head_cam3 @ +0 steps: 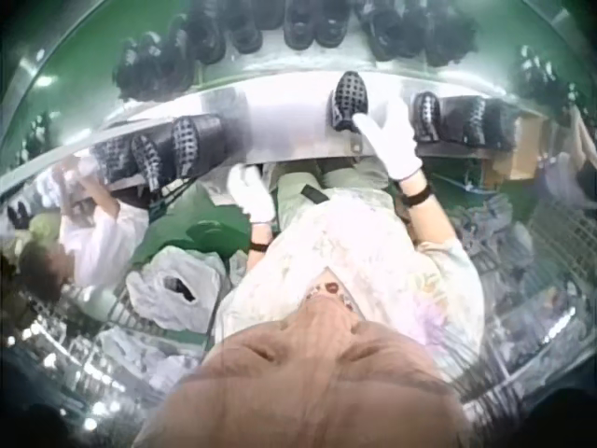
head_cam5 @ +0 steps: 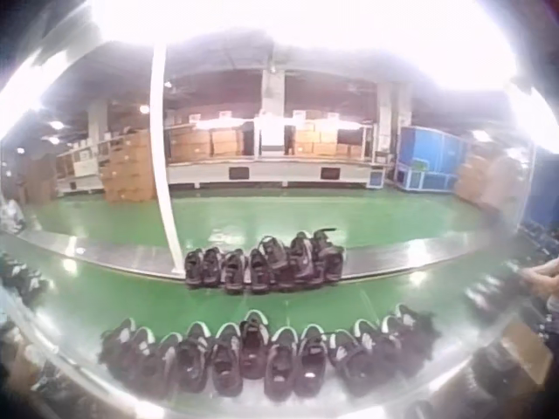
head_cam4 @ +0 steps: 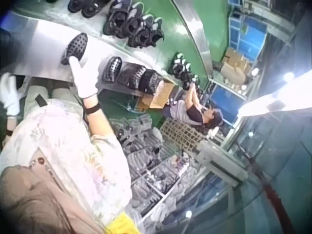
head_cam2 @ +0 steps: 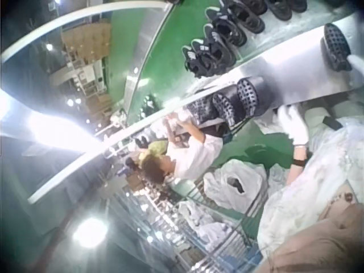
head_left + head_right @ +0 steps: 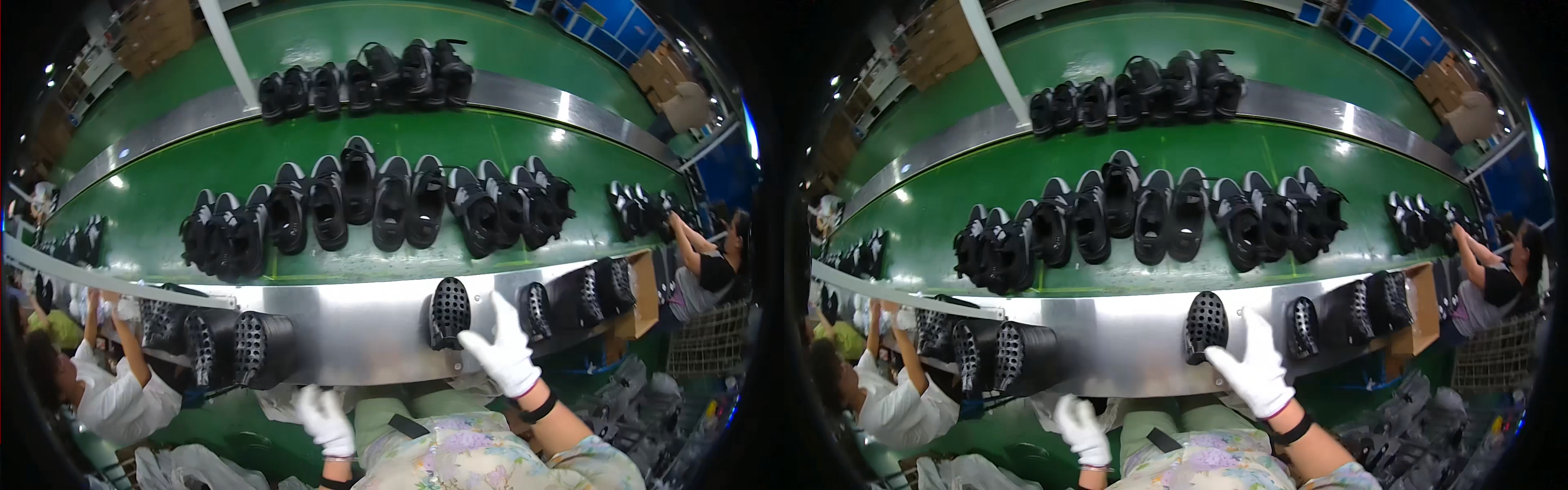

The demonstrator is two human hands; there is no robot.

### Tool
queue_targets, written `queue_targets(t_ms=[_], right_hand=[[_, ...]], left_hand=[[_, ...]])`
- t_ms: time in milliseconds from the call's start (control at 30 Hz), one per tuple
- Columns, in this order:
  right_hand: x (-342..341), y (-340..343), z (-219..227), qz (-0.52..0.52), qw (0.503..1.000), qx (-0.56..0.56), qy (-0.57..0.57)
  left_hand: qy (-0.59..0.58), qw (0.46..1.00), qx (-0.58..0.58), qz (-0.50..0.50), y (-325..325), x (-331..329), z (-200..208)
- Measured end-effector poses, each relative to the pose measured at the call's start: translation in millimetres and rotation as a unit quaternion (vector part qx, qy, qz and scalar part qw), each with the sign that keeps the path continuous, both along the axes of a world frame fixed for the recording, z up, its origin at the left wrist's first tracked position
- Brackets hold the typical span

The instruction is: Assemble and inspect shoe components on a factory production conveyor line.

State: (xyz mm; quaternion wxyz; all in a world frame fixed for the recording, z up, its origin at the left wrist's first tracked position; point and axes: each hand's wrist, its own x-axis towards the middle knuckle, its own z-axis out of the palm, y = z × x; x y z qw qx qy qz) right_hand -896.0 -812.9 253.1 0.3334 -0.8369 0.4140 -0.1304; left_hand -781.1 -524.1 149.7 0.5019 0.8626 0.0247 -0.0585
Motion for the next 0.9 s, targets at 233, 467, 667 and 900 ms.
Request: queue_targets(t_ms=[233,467,667,900], right_hand=[[17,24,-49,0.045,0.992,0.079,0.089],[-75,20,-63,0.015,0.998,-0.012,0.062],[-108,-16,-54,-0.063,0.996,0.021,0.064],[-106,-25,-15,-0.046,0.987,0.029,0.151]], left_hand=[[0.323,0.856,-0.207,-0.346,-178,4,-11],[0.379,0.814,-0.215,-0.385,-205,-73,-17],[0.321,0.804,-0.092,-0.492,-250,-85,16],[0.062,0.867,0.055,-0.491,-178,0,112]])
